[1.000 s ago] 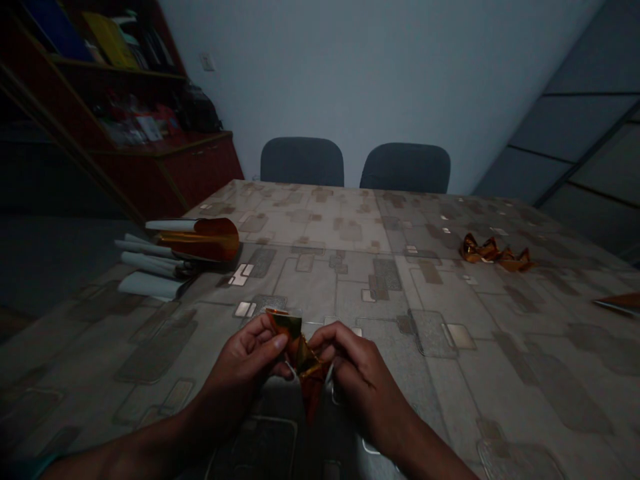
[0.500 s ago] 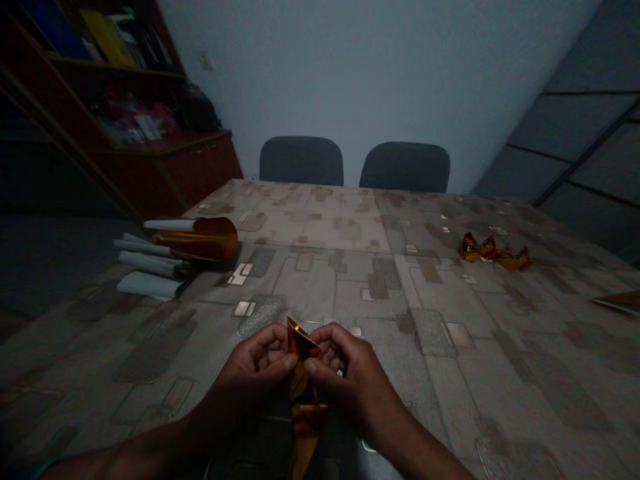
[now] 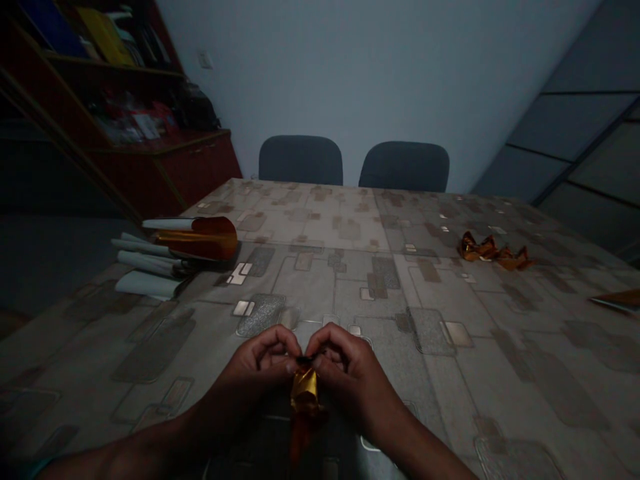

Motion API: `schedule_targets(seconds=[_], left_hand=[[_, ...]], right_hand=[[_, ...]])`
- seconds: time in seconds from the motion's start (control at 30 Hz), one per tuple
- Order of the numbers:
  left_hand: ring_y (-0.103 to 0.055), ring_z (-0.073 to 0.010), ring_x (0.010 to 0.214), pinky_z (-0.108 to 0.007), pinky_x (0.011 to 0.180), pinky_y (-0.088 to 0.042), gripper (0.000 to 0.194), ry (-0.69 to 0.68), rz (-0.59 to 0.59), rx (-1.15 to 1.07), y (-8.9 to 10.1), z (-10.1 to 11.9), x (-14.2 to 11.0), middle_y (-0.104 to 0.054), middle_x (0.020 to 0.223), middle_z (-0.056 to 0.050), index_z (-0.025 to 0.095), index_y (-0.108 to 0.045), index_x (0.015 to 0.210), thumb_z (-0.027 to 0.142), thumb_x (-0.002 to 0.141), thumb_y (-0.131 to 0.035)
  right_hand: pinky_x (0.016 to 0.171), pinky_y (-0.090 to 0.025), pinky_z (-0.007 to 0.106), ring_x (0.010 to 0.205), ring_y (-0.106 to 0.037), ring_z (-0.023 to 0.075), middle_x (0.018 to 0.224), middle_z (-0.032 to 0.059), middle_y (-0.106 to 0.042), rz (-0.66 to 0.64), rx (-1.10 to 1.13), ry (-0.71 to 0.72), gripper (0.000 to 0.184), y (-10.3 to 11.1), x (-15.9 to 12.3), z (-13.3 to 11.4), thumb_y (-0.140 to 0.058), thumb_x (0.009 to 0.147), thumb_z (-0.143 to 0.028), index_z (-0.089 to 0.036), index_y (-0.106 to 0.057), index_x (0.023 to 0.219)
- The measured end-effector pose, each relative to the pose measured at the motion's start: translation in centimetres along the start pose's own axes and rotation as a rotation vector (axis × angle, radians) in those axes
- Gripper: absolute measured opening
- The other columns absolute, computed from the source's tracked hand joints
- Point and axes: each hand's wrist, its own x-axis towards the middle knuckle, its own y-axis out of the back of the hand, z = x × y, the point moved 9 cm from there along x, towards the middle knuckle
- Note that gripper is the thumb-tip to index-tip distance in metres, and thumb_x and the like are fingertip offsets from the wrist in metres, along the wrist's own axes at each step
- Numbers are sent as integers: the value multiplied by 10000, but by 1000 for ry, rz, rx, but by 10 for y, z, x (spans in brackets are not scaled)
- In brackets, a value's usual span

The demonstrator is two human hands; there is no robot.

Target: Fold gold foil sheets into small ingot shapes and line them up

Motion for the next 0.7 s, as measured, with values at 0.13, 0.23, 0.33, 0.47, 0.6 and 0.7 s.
schedule_targets(seconds=[0.13, 0.23, 0.33, 0.47, 0.6, 0.7], left_hand=[[-622, -107, 665, -206, 621, -449, 309, -16, -5, 14, 2, -1, 1, -646, 783, -10, 151, -586, 837, 338, 751, -816], [-642, -123, 716, -222, 661, -463, 277, -21, -39, 7, 2, -4, 2, -656, 808, -23, 150, -605, 887, 324, 785, -795], [-648, -128, 713, -231, 665, -464, 262, -25, -81, -44, 2, -7, 3, -662, 797, -21, 160, -599, 906, 284, 787, -796], [-655, -137, 722, -236, 670, -470, 222, -14, -106, -39, 0, -9, 3, -676, 802, -32, 154, -615, 876, 255, 785, -790], [-642, -129, 699, -225, 656, -474, 185, -8, -105, -26, -3, -6, 2, -675, 774, -35, 134, -642, 805, 256, 778, -778], [-629, -122, 682, -212, 642, -462, 218, -10, -70, -35, -1, -4, 1, -669, 746, -26, 135, -635, 779, 277, 752, -798]], right_hand=[[487, -264, 232, 523, -385, 97, 602, -52, -475, 38, -25, -23, 202, 5, 0, 2, -661, 822, -364, -184, -571, 799], [477, -263, 228, 514, -377, 95, 589, -54, -467, 41, -43, -24, 204, 5, -1, 3, -666, 823, -361, -186, -571, 781], [478, -269, 229, 529, -376, 101, 608, -50, -455, 45, -69, 2, 165, 5, -1, 1, -651, 827, -342, -186, -600, 811], [493, -306, 243, 542, -421, 114, 638, -31, -486, 15, -90, 41, 133, 3, -2, -4, -611, 841, -321, -194, -633, 807], [579, -400, 285, 650, -535, 154, 738, 16, -551, 30, -211, 185, 175, 5, -3, -19, -573, 839, -259, -199, -667, 704], [617, -421, 300, 689, -558, 167, 772, 25, -572, 17, -243, 203, 187, 5, -3, -21, -555, 871, -274, -211, -702, 775]])
